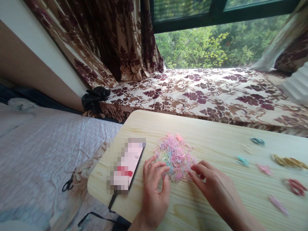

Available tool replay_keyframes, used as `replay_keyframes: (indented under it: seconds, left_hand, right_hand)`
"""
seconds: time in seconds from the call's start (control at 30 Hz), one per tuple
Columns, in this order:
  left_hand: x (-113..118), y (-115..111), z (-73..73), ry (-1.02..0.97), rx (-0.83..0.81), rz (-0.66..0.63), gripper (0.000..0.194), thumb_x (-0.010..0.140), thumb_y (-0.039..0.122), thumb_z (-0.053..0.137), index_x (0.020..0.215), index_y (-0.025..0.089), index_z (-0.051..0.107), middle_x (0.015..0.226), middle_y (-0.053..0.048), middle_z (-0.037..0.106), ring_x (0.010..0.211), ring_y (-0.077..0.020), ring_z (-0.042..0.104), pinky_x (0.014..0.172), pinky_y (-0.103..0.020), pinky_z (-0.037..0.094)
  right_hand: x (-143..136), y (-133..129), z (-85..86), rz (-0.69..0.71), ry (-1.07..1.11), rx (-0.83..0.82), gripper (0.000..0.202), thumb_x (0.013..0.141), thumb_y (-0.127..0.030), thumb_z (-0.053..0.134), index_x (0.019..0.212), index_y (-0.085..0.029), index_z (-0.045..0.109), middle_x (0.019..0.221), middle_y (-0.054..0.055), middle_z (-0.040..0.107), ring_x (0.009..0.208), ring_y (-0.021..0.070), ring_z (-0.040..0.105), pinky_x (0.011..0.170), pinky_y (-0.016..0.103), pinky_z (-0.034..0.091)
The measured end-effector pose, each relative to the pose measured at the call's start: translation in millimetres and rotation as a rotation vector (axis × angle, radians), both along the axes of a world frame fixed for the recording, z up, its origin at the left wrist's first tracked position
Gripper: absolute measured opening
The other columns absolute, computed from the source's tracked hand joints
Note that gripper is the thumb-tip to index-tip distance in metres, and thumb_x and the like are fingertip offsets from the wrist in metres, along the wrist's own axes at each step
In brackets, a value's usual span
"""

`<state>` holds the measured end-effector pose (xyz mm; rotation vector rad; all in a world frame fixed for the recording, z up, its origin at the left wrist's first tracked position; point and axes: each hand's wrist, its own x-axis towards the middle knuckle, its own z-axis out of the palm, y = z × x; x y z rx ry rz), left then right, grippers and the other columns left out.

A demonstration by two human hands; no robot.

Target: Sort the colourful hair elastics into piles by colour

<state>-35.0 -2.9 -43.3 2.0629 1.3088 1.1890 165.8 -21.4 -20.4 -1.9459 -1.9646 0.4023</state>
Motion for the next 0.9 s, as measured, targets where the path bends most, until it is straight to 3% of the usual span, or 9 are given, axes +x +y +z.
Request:
replay_keyframes:
  seconds: [0.37,0.7,0.8,0.9]
  left_hand:
    - [-1.0,0.2,-0.7,0.008,0.000,0.003,0.026,0.089,0.006,0.048,0.104,0.024,0.062,0.107,-0.006,0.066,0.130,-0.0264,0.046,0.108,-0.054,0.043]
    - [-1.3,-0.6,-2.1,0.005,-0.005,-0.007,0.026,0.090,0.007,0.048,0.105,0.024,0.061,0.107,-0.006,0.065,0.129,-0.0267,0.047,0.108,-0.055,0.042]
    - [-0.9,-0.2,-2.7,0.010,0.008,-0.005,0.026,0.090,0.007,0.048,0.105,0.025,0.061,0.107,-0.006,0.065,0.130,-0.0268,0.046,0.106,-0.055,0.043]
    - [-0.5,0.3,-5.0,0.023,0.030,0.000,0.027,0.090,0.007,0.048,0.105,0.025,0.061,0.106,-0.006,0.066,0.129,-0.0265,0.046,0.105,-0.054,0.044]
  right_hand:
    - [1.0,3.4,8.7,-0.028,0.035,0.005,0.038,0.096,-0.039,0.038,0.076,-0.024,0.067,0.076,0.004,0.067,0.064,0.0169,0.065,0.055,0.028,0.046]
    - [7.1,1.7,13.3,-0.061,0.141,0.076,0.039,0.095,-0.045,0.039,0.077,-0.024,0.067,0.074,0.004,0.067,0.060,0.0154,0.063,0.055,0.027,0.047]
    - [19.8,-2.3,16.5,-0.106,0.152,0.091,0.041,0.093,-0.049,0.040,0.075,-0.025,0.067,0.073,0.004,0.067,0.058,0.0151,0.062,0.055,0.027,0.047]
    - [51.6,-11.7,18.5,-0.203,0.115,0.088,0.038,0.089,-0.053,0.045,0.074,-0.027,0.069,0.075,0.003,0.068,0.059,0.0159,0.063,0.056,0.028,0.049]
